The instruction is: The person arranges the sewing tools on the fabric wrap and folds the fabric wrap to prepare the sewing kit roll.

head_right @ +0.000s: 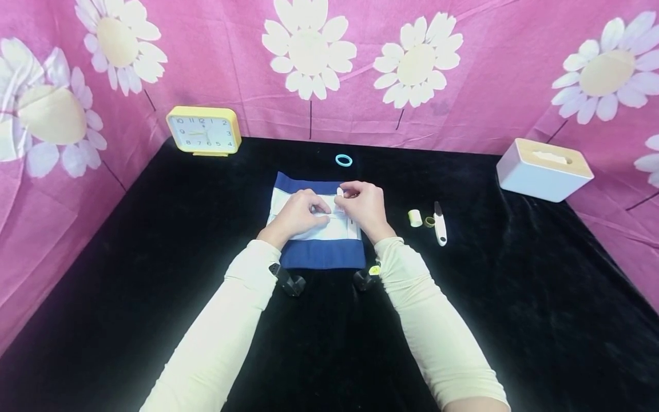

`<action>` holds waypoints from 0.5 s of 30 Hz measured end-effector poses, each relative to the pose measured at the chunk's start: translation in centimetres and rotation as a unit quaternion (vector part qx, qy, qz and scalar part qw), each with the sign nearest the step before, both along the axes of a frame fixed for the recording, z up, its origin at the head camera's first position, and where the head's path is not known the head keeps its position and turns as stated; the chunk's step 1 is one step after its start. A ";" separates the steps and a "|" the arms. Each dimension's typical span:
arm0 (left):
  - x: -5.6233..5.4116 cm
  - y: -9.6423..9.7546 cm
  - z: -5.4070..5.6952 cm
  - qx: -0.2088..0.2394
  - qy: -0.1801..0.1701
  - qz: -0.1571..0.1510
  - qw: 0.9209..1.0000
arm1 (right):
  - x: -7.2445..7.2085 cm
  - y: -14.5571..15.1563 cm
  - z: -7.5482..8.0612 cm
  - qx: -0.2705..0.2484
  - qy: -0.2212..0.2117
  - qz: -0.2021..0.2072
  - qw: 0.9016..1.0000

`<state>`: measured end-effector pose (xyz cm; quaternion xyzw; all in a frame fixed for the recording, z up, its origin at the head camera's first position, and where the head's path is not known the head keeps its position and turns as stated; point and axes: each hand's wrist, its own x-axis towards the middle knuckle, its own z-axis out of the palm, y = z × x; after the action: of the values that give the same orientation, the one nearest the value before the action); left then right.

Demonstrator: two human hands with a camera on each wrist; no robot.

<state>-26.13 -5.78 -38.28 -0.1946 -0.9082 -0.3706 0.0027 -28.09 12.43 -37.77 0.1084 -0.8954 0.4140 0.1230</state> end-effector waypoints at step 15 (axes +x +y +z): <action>0.1 0.2 -0.1 -0.005 0.007 0.015 1.000 | 0.0 -0.4 0.3 0.083 0.013 0.029 0.996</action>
<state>-26.04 -5.54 -38.34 -0.1840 -0.9127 -0.3647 0.0135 -28.14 12.06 -37.49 0.1492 -0.9216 0.3400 0.1132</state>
